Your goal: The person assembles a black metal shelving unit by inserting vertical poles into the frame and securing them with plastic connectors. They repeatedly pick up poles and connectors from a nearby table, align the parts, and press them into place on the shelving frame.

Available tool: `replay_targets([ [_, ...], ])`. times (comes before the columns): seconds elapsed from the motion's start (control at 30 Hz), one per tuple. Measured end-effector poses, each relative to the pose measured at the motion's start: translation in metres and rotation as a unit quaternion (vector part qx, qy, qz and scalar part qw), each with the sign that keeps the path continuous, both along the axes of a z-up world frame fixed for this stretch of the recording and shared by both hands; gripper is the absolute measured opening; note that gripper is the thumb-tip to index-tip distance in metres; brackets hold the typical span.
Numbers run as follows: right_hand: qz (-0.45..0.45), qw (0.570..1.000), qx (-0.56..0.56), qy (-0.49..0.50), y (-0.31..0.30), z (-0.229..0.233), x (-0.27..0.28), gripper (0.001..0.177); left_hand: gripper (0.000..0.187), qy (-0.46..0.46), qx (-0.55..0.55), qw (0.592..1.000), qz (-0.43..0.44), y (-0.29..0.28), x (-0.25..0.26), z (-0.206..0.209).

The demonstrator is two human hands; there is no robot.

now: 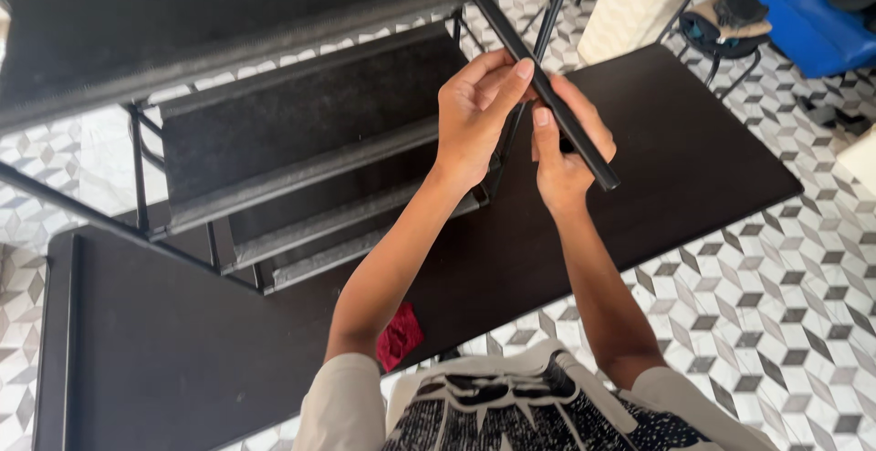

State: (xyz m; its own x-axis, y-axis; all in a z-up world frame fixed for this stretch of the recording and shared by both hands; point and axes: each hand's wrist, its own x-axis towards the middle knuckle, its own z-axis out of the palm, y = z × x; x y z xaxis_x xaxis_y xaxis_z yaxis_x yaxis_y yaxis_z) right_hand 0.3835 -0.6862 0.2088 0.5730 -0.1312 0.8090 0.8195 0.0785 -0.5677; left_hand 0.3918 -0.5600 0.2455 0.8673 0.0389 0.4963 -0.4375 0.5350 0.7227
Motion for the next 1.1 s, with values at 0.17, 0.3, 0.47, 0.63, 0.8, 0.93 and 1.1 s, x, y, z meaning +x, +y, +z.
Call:
replay_targets([
  [0.17,-0.002,0.999,0.032,0.012,0.004,0.005,0.017,0.03,0.037,-0.009,0.027,1.0,-0.007,0.005,0.017,0.015],
  [0.3,0.003,0.997,0.07,0.027,0.001,0.013,0.029,0.029,0.044,-0.002,0.053,0.998,0.017,0.008,0.036,0.03],
  [0.47,-0.007,0.997,0.072,0.032,-0.009,0.025,0.041,0.029,0.046,-0.017,0.093,0.995,0.032,0.014,0.061,0.047],
  [0.63,0.018,0.995,0.093,0.033,-0.016,0.036,0.058,0.029,0.061,-0.029,0.082,0.996,0.037,0.014,0.086,0.07],
  [0.8,0.061,0.992,0.11,0.033,-0.014,0.051,0.08,0.03,0.069,-0.08,0.123,0.987,0.062,0.018,0.102,0.094],
  [0.93,0.077,0.994,0.071,0.005,-0.016,0.076,0.1,0.031,0.064,-0.088,0.15,0.981,0.084,0.024,0.114,0.117],
  [1.1,0.091,0.994,0.051,-0.012,-0.022,0.104,0.121,0.035,0.06,-0.102,0.186,0.971,0.108,0.025,0.133,0.141],
])
